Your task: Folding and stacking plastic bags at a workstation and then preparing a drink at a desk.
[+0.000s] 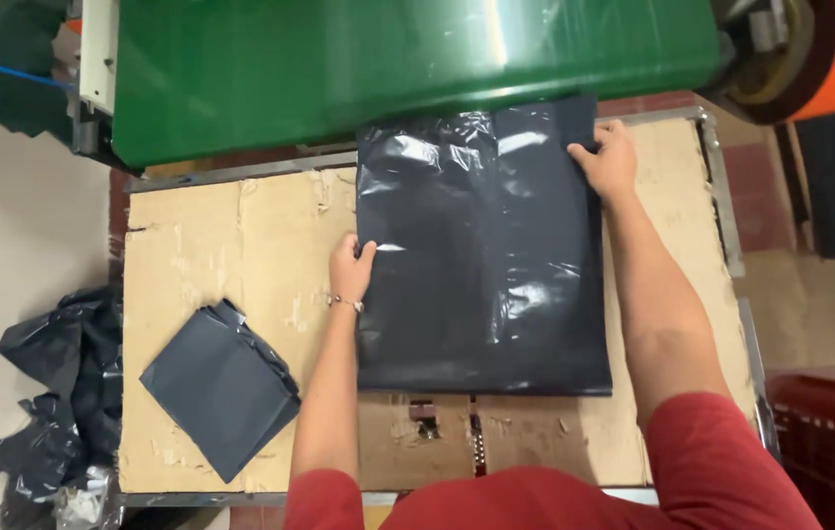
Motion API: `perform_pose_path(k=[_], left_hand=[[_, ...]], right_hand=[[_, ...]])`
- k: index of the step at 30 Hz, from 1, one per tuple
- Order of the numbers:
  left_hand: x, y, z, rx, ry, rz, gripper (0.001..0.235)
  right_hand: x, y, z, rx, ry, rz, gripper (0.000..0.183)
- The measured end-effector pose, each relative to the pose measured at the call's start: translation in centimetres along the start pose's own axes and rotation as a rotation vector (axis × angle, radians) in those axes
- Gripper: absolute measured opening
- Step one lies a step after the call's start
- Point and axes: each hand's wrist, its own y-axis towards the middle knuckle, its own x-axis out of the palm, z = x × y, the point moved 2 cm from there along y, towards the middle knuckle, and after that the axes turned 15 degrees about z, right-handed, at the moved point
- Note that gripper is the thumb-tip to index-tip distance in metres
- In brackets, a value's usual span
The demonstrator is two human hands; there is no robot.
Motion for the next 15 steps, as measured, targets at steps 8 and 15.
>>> perform_pose_path(k=[8,15], left_hand=[[-1.2,-5.2,10.3,0.402,0.789,0.240,0.064],[5.1,-11.1,15.4,0.925,0.022,-0.028,0.046]], right_hand=[[-0.1,3.6,-4.3,-0.084,-0.540,-0.380,0.092],[4.4,3.4,-1.1,0.049,-0.273,-0.277,0.046]])
